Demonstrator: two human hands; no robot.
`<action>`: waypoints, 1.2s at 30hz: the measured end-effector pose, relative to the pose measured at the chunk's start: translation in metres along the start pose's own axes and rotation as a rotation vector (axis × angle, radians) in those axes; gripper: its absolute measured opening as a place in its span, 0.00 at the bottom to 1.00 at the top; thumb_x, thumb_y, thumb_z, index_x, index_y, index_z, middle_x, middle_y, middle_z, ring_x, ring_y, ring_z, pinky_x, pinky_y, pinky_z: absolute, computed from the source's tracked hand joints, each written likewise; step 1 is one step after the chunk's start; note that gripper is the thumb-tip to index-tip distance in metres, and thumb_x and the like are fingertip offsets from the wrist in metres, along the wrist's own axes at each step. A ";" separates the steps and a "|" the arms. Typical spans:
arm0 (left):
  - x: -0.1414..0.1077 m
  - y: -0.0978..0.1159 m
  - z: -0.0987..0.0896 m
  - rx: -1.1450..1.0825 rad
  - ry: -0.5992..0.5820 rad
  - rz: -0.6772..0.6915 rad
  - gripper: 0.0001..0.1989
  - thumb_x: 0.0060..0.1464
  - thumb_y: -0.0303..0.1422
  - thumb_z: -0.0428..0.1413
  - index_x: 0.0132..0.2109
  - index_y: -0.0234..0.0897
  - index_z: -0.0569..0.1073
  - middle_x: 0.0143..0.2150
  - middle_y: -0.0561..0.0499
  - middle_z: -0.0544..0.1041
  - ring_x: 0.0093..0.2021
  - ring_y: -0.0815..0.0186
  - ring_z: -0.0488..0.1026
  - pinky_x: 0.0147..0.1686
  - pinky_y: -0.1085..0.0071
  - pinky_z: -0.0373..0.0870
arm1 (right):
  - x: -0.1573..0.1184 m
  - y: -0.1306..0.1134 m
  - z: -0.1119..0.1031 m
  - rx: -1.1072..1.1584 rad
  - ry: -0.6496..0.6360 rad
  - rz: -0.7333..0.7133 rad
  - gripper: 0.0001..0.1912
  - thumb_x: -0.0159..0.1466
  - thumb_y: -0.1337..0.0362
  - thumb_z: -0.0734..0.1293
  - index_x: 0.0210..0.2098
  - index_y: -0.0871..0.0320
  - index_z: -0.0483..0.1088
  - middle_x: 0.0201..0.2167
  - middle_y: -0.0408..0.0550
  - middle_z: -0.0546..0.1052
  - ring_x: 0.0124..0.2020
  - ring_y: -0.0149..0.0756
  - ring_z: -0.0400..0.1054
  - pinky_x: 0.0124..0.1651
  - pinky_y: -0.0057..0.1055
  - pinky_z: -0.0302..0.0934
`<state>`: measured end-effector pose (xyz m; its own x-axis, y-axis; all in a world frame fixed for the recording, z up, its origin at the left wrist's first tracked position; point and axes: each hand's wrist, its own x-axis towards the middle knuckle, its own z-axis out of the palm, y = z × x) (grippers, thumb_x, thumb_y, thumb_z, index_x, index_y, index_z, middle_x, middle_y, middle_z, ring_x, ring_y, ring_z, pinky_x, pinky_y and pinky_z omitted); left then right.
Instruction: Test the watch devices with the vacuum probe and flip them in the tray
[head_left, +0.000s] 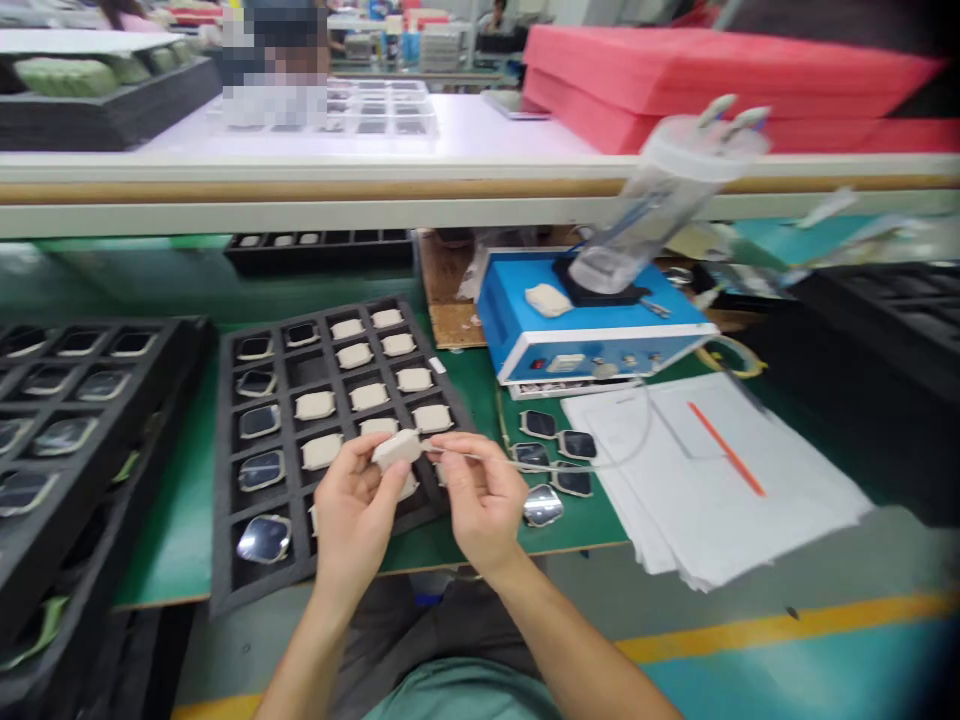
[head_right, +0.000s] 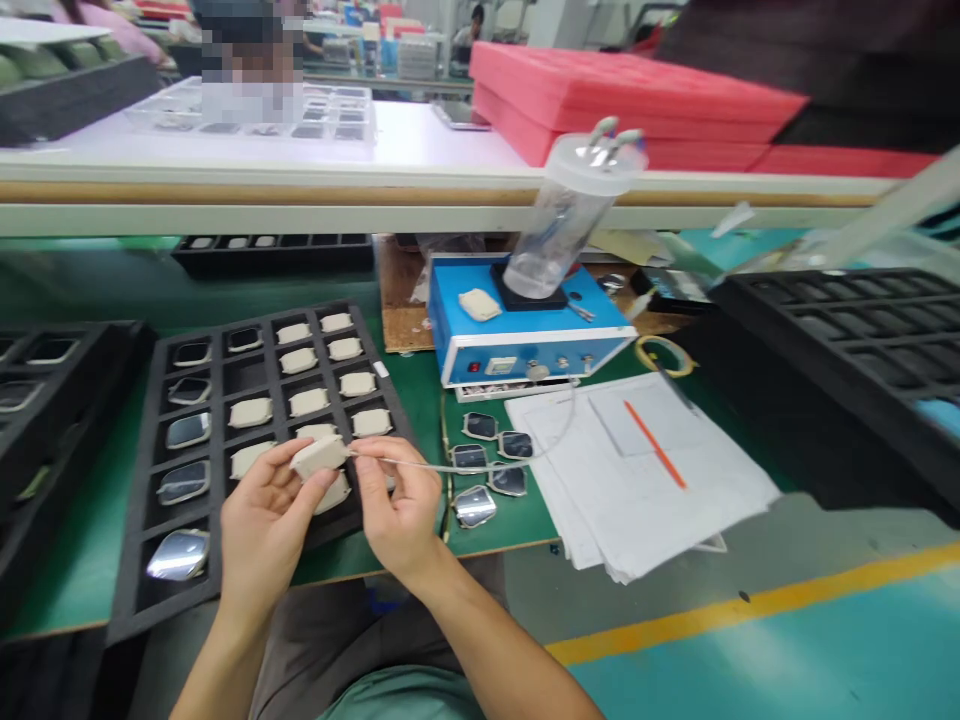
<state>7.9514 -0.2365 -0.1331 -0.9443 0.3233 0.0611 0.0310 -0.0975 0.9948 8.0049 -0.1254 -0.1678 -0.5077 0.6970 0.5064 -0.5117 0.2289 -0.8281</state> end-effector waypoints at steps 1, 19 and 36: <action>0.000 0.004 -0.002 0.027 -0.024 -0.002 0.20 0.52 0.39 0.69 0.49 0.36 0.76 0.45 0.43 0.86 0.41 0.59 0.86 0.39 0.70 0.82 | -0.002 -0.001 -0.001 0.005 0.011 -0.004 0.06 0.71 0.67 0.67 0.44 0.54 0.78 0.42 0.50 0.83 0.44 0.37 0.81 0.45 0.35 0.81; 0.171 0.029 -0.086 1.268 -0.040 0.342 0.19 0.67 0.31 0.49 0.56 0.32 0.81 0.59 0.36 0.79 0.61 0.48 0.69 0.63 0.52 0.62 | -0.012 -0.001 -0.003 -0.031 0.009 0.038 0.05 0.70 0.68 0.70 0.42 0.56 0.79 0.38 0.49 0.84 0.37 0.36 0.83 0.42 0.33 0.83; 0.092 0.054 -0.039 0.727 -0.175 0.260 0.19 0.63 0.40 0.56 0.54 0.34 0.80 0.48 0.40 0.86 0.47 0.55 0.84 0.48 0.63 0.78 | -0.003 -0.004 0.002 0.019 0.080 0.042 0.07 0.72 0.67 0.67 0.45 0.54 0.78 0.39 0.47 0.84 0.37 0.34 0.84 0.42 0.31 0.82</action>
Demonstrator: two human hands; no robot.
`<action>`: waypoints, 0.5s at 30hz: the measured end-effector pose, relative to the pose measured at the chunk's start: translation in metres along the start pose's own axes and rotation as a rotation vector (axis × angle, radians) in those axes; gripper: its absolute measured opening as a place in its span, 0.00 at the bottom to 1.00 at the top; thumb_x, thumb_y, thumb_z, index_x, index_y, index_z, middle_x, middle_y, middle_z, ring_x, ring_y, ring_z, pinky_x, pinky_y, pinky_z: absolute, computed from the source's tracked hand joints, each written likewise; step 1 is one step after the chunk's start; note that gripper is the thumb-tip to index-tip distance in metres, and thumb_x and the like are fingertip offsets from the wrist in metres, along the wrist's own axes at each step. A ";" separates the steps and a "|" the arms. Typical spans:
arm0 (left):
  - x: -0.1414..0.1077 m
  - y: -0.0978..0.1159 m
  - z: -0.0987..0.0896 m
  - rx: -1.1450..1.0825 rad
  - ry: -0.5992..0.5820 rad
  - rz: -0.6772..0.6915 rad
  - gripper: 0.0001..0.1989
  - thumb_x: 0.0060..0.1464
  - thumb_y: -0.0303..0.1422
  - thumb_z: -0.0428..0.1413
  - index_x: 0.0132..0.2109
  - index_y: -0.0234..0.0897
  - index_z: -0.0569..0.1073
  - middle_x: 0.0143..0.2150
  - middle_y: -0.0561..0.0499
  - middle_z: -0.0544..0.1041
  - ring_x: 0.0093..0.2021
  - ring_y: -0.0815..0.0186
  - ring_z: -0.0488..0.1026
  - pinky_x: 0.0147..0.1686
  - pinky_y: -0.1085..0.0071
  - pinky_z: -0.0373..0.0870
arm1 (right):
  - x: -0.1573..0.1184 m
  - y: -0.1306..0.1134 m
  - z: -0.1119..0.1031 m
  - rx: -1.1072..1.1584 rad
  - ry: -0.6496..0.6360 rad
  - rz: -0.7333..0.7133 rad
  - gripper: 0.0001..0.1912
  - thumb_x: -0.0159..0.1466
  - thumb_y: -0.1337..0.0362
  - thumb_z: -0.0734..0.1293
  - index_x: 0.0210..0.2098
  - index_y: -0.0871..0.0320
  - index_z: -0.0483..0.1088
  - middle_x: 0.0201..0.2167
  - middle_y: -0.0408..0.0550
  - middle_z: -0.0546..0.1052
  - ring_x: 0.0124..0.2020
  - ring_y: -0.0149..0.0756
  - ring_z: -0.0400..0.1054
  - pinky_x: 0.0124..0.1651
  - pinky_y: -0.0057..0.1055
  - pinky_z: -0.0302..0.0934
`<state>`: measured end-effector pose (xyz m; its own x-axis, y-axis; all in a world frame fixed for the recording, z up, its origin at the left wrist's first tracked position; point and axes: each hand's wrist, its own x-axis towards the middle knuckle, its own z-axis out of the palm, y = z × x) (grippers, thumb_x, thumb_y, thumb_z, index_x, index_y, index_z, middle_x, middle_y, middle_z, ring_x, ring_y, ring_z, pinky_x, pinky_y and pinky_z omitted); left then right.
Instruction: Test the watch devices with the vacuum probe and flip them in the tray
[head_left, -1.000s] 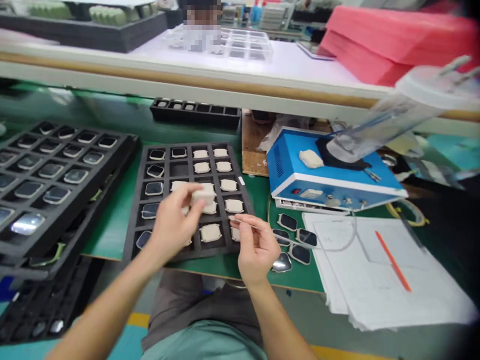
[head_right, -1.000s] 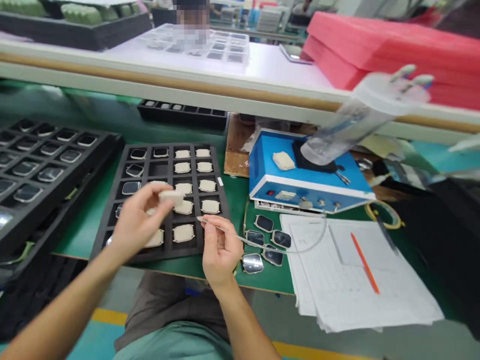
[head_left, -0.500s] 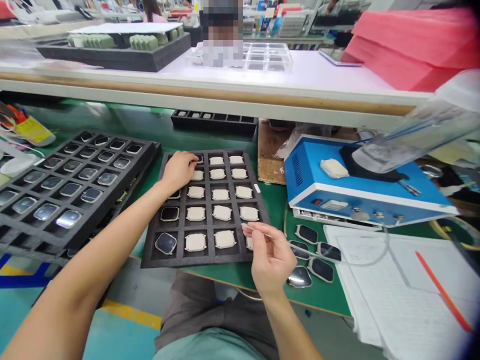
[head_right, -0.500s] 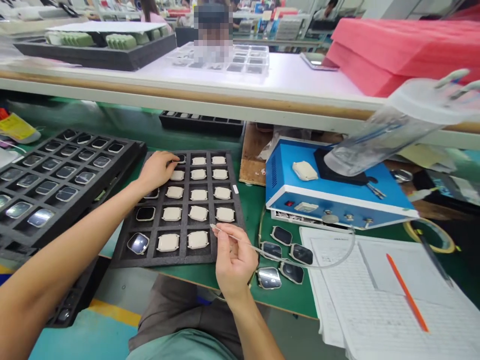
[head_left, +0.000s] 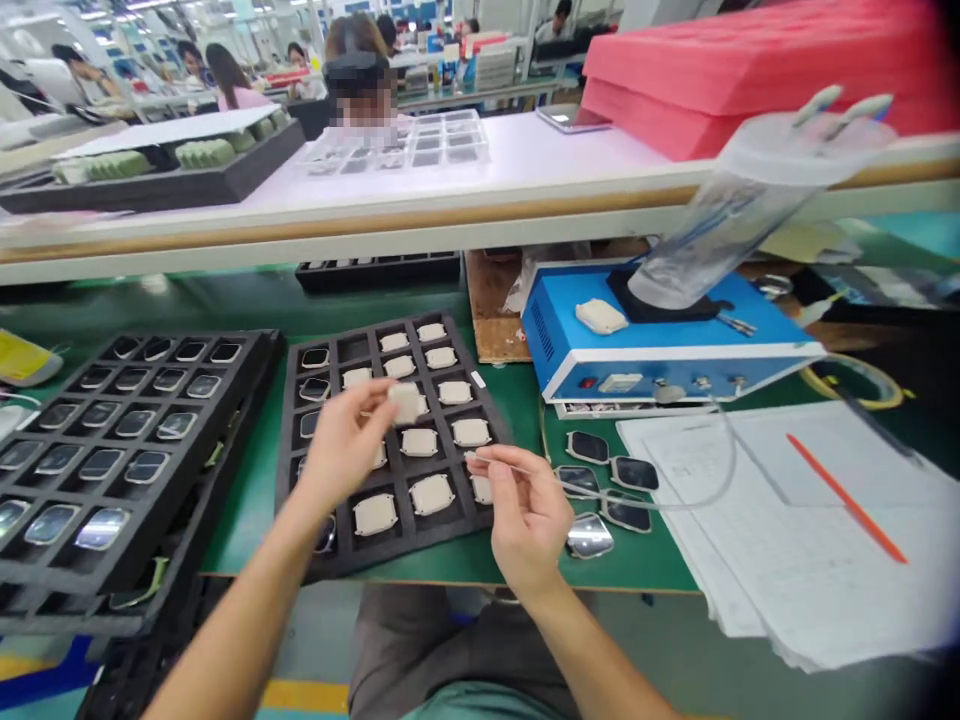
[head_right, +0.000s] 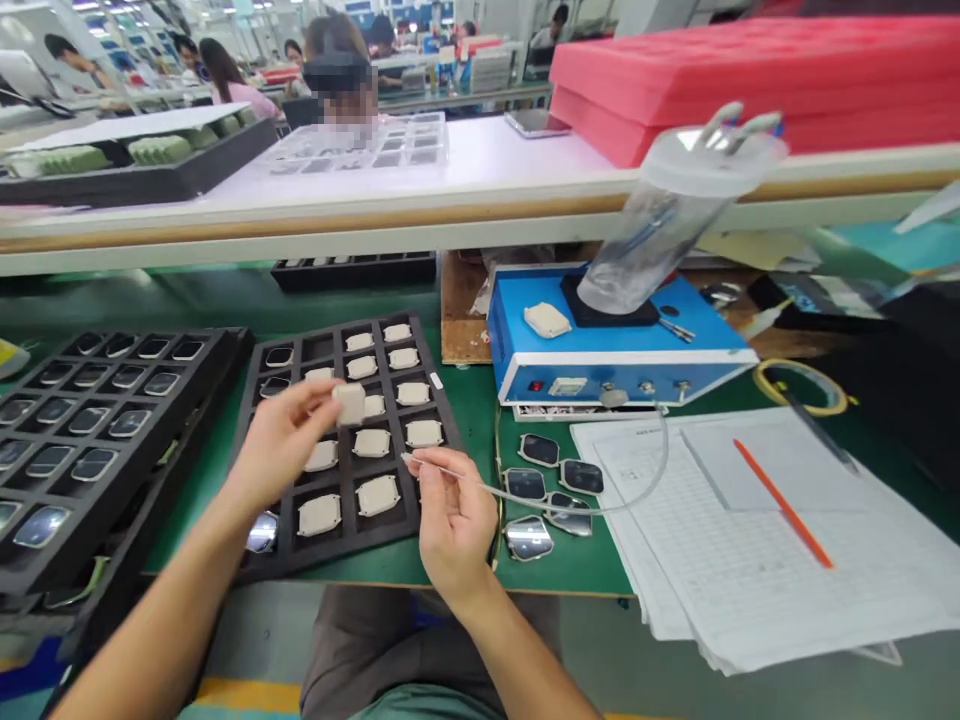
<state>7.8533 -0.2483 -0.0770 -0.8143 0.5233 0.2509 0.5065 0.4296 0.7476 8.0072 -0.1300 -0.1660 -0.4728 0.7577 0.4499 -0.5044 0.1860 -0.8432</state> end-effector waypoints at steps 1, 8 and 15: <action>-0.021 0.005 0.011 -0.203 0.018 -0.063 0.19 0.60 0.41 0.60 0.53 0.34 0.80 0.46 0.40 0.86 0.45 0.55 0.84 0.46 0.63 0.79 | 0.000 0.001 -0.001 -0.002 0.001 -0.003 0.07 0.72 0.67 0.67 0.46 0.54 0.78 0.39 0.47 0.83 0.38 0.34 0.83 0.43 0.31 0.81; -0.078 0.026 0.074 -0.543 0.156 -0.194 0.12 0.55 0.35 0.66 0.46 0.37 0.84 0.41 0.46 0.87 0.40 0.60 0.83 0.44 0.65 0.80 | -0.002 0.003 -0.008 -0.119 0.002 -0.075 0.08 0.73 0.67 0.66 0.47 0.53 0.78 0.44 0.50 0.84 0.49 0.39 0.81 0.53 0.41 0.80; -0.083 0.022 0.077 -0.492 0.173 -0.183 0.10 0.57 0.34 0.65 0.45 0.39 0.85 0.40 0.49 0.87 0.38 0.61 0.82 0.43 0.66 0.80 | 0.000 -0.002 -0.006 -0.162 -0.026 -0.097 0.06 0.72 0.67 0.66 0.45 0.54 0.77 0.43 0.50 0.85 0.47 0.42 0.83 0.50 0.42 0.81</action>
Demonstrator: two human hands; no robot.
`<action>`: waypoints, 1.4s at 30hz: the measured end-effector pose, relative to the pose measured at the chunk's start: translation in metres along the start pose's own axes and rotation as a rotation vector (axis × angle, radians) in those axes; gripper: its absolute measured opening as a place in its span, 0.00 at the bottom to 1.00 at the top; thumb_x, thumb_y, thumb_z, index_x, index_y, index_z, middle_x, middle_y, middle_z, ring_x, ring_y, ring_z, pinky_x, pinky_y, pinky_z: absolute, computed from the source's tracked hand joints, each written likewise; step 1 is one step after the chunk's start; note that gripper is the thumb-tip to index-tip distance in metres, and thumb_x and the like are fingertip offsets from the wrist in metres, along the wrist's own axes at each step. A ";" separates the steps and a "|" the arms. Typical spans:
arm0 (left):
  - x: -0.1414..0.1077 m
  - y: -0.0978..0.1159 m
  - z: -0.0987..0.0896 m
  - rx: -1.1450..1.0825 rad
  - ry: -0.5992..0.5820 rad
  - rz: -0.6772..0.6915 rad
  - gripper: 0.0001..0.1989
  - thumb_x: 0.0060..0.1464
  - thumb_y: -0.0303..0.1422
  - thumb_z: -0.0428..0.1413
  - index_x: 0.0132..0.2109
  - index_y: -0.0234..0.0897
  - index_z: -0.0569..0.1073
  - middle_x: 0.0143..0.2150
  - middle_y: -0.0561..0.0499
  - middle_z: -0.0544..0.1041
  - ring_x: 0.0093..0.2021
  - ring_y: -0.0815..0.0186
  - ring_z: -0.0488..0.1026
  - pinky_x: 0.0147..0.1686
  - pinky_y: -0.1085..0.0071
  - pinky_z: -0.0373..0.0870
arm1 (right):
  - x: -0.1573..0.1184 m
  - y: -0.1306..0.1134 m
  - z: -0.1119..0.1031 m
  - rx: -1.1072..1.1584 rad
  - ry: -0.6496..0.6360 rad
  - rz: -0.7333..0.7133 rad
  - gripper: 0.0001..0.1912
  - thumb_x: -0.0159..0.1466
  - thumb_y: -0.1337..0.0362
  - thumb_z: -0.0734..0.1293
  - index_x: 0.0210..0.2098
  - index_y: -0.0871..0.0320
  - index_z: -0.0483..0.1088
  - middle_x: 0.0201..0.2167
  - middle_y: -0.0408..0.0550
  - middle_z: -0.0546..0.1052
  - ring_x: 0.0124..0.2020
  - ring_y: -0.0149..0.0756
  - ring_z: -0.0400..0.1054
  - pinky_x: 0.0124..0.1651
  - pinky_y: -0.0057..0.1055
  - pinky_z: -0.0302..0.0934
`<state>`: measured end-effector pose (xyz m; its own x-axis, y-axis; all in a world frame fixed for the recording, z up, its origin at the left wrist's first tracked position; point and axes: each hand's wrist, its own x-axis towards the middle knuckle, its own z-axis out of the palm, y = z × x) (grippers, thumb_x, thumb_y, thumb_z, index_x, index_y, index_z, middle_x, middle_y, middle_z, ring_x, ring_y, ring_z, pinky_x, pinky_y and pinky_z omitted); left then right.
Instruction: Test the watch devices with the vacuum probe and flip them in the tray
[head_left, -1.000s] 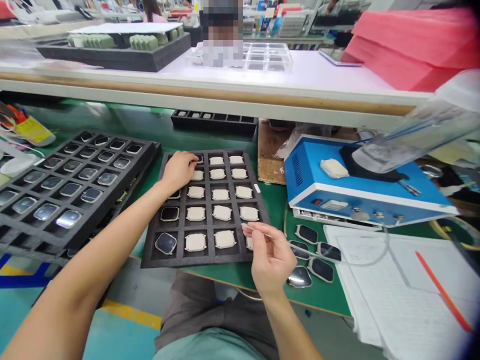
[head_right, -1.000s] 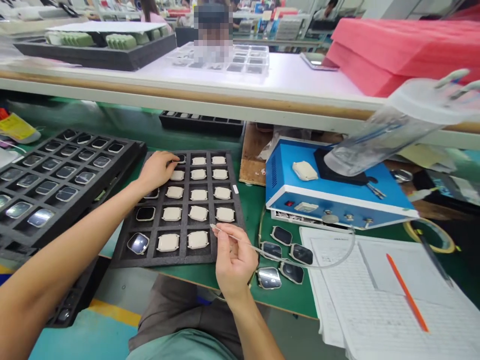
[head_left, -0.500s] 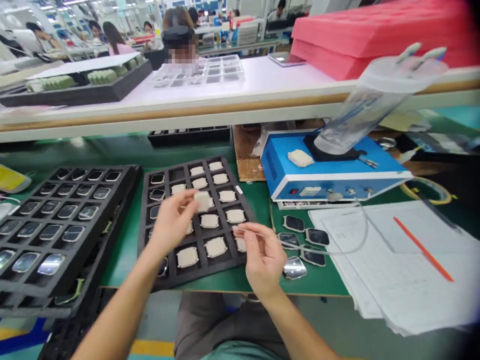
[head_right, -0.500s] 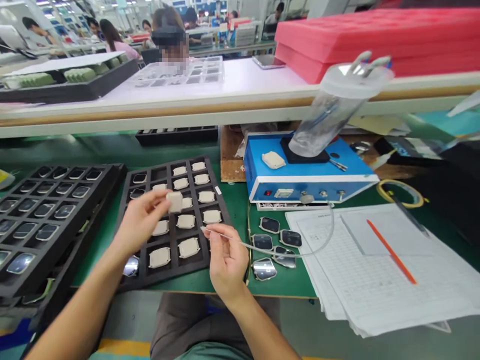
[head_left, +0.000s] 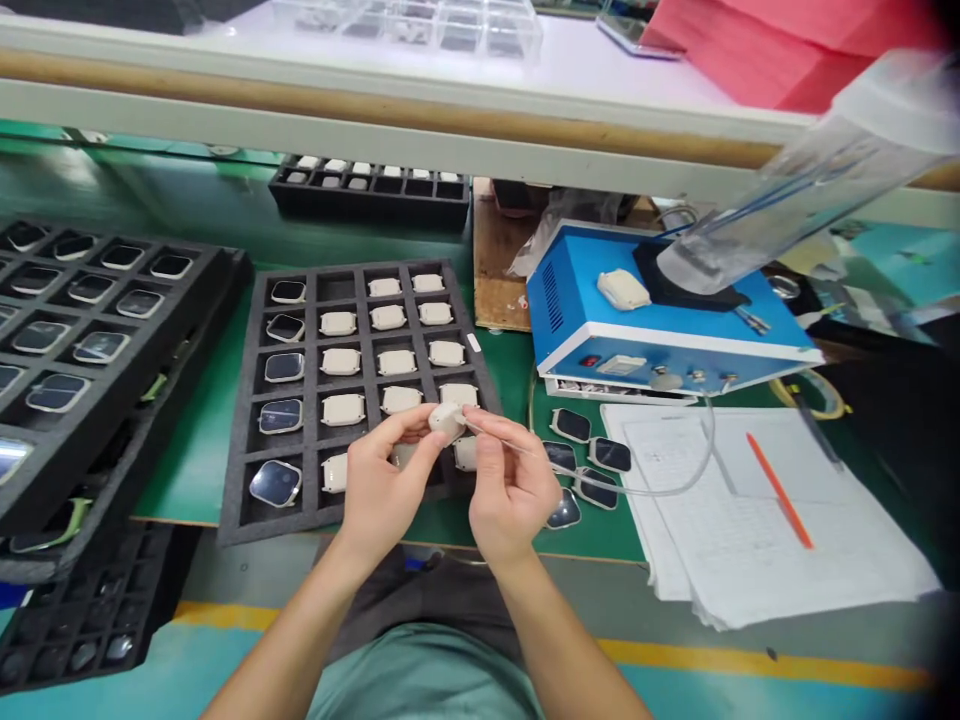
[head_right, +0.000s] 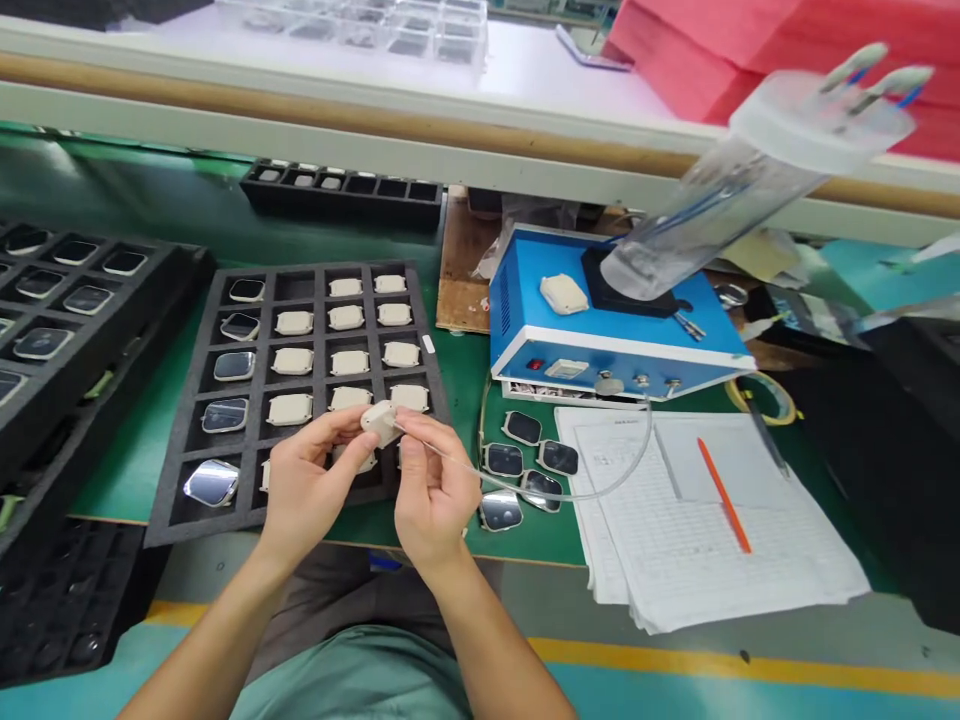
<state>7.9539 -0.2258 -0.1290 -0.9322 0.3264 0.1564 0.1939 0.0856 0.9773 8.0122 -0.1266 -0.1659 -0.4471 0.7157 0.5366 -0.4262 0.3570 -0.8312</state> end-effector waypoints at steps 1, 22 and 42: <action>0.000 0.000 0.000 -0.004 -0.002 -0.004 0.10 0.57 0.34 0.65 0.45 0.39 0.85 0.40 0.49 0.87 0.38 0.61 0.82 0.43 0.66 0.80 | 0.000 0.000 0.000 0.000 -0.001 0.001 0.07 0.72 0.67 0.66 0.45 0.53 0.77 0.43 0.50 0.85 0.48 0.42 0.83 0.50 0.43 0.81; 0.000 -0.004 0.000 -0.001 -0.021 0.060 0.11 0.59 0.33 0.65 0.48 0.37 0.84 0.43 0.48 0.87 0.40 0.62 0.83 0.44 0.69 0.81 | 0.002 0.002 -0.001 -0.007 -0.014 -0.023 0.08 0.72 0.69 0.66 0.45 0.53 0.77 0.43 0.49 0.84 0.47 0.40 0.82 0.51 0.41 0.80; 0.000 -0.009 -0.002 0.039 -0.048 0.128 0.10 0.61 0.31 0.64 0.50 0.39 0.83 0.44 0.50 0.86 0.40 0.66 0.81 0.43 0.73 0.78 | 0.002 0.002 0.000 0.034 -0.012 -0.006 0.08 0.71 0.69 0.67 0.45 0.53 0.78 0.43 0.50 0.84 0.47 0.40 0.82 0.51 0.41 0.80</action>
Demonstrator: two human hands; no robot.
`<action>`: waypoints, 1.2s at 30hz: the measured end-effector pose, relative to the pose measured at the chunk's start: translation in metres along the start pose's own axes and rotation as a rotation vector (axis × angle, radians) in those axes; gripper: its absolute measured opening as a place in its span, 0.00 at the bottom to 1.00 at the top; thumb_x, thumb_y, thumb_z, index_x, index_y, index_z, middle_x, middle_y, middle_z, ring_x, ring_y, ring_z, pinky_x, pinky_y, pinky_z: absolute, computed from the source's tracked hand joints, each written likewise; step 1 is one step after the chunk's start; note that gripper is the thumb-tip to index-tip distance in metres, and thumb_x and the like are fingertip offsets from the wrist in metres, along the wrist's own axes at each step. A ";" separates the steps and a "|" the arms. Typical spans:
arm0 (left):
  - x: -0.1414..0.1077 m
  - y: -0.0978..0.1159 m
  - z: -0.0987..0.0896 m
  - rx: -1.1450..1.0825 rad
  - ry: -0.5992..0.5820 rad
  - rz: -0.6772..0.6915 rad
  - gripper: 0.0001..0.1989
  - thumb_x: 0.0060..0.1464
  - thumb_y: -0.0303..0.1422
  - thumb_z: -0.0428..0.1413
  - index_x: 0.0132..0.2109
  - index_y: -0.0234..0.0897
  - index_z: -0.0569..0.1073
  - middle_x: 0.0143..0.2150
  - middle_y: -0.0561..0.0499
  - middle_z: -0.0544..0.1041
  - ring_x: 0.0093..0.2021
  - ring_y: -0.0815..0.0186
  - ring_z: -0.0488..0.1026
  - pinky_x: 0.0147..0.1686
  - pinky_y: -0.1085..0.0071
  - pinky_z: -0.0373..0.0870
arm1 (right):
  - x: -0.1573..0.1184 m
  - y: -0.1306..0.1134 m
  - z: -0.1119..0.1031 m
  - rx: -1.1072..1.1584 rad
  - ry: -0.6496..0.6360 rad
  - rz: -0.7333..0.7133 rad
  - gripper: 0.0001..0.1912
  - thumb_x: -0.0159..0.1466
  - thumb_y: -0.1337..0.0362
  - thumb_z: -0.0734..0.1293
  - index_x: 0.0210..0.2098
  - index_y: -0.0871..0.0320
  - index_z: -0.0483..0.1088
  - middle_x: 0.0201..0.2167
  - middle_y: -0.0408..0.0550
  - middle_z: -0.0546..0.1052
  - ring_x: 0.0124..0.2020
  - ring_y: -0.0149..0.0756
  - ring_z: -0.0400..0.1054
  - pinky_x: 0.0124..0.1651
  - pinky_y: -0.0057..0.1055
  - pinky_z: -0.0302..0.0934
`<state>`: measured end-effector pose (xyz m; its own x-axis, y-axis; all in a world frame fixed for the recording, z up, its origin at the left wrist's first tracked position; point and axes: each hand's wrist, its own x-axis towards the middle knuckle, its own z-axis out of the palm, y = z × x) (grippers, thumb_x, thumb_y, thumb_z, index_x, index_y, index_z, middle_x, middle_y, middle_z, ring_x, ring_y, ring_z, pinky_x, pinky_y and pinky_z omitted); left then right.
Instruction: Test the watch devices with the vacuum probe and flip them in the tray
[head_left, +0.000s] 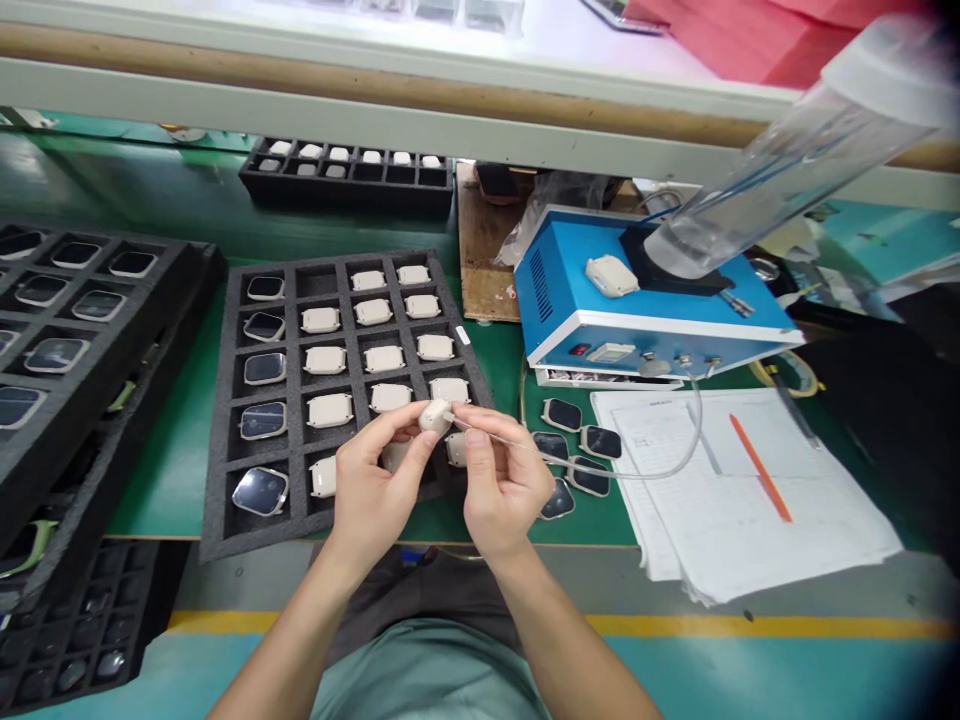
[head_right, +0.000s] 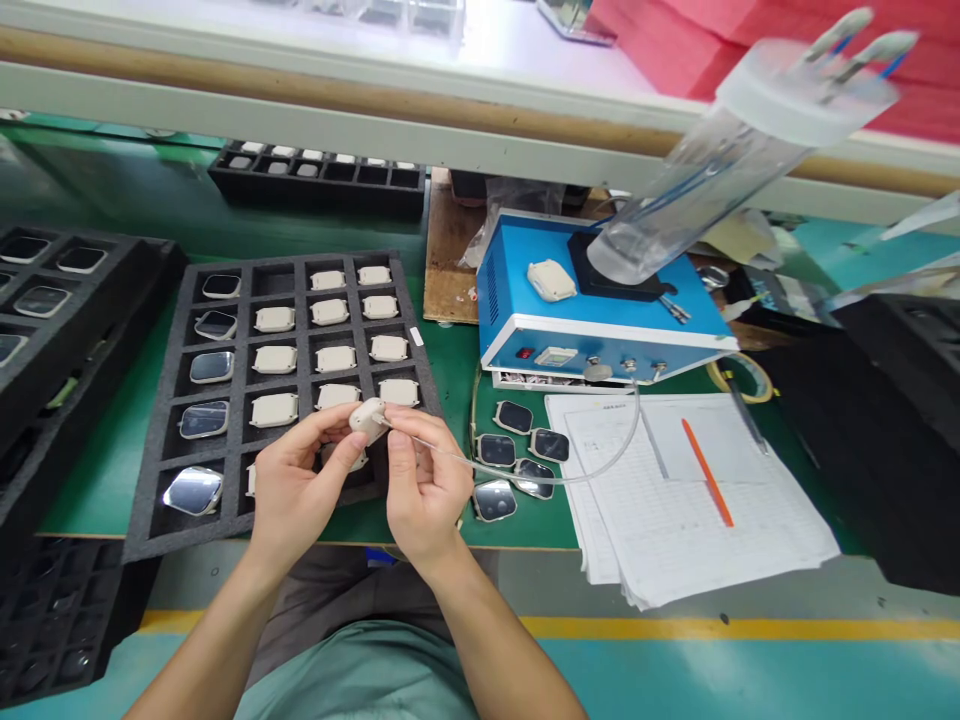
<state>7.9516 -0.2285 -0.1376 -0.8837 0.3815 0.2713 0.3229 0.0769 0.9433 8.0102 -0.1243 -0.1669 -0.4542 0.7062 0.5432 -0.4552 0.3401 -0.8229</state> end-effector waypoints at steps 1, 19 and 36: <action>0.000 0.000 0.000 0.001 0.000 0.001 0.10 0.61 0.31 0.64 0.50 0.38 0.83 0.44 0.50 0.86 0.40 0.66 0.81 0.43 0.73 0.78 | 0.000 0.000 0.000 0.003 0.000 0.003 0.08 0.72 0.69 0.67 0.45 0.53 0.78 0.43 0.50 0.84 0.47 0.40 0.82 0.51 0.41 0.80; 0.006 -0.004 -0.002 0.080 0.026 -0.005 0.13 0.59 0.39 0.66 0.50 0.41 0.84 0.46 0.50 0.87 0.42 0.63 0.83 0.46 0.70 0.79 | 0.008 0.004 0.004 0.083 -0.025 -0.003 0.10 0.71 0.69 0.66 0.46 0.51 0.78 0.43 0.50 0.84 0.48 0.40 0.80 0.53 0.42 0.77; 0.008 -0.004 -0.003 0.107 0.040 0.014 0.15 0.58 0.41 0.66 0.49 0.39 0.84 0.45 0.47 0.87 0.40 0.61 0.83 0.44 0.67 0.79 | 0.010 0.002 0.007 0.039 -0.009 -0.009 0.07 0.71 0.66 0.66 0.43 0.54 0.78 0.41 0.52 0.85 0.46 0.40 0.81 0.51 0.40 0.79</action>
<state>7.9421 -0.2287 -0.1381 -0.8909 0.3462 0.2940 0.3680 0.1707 0.9140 7.9995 -0.1209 -0.1623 -0.4566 0.6975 0.5523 -0.4889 0.3220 -0.8107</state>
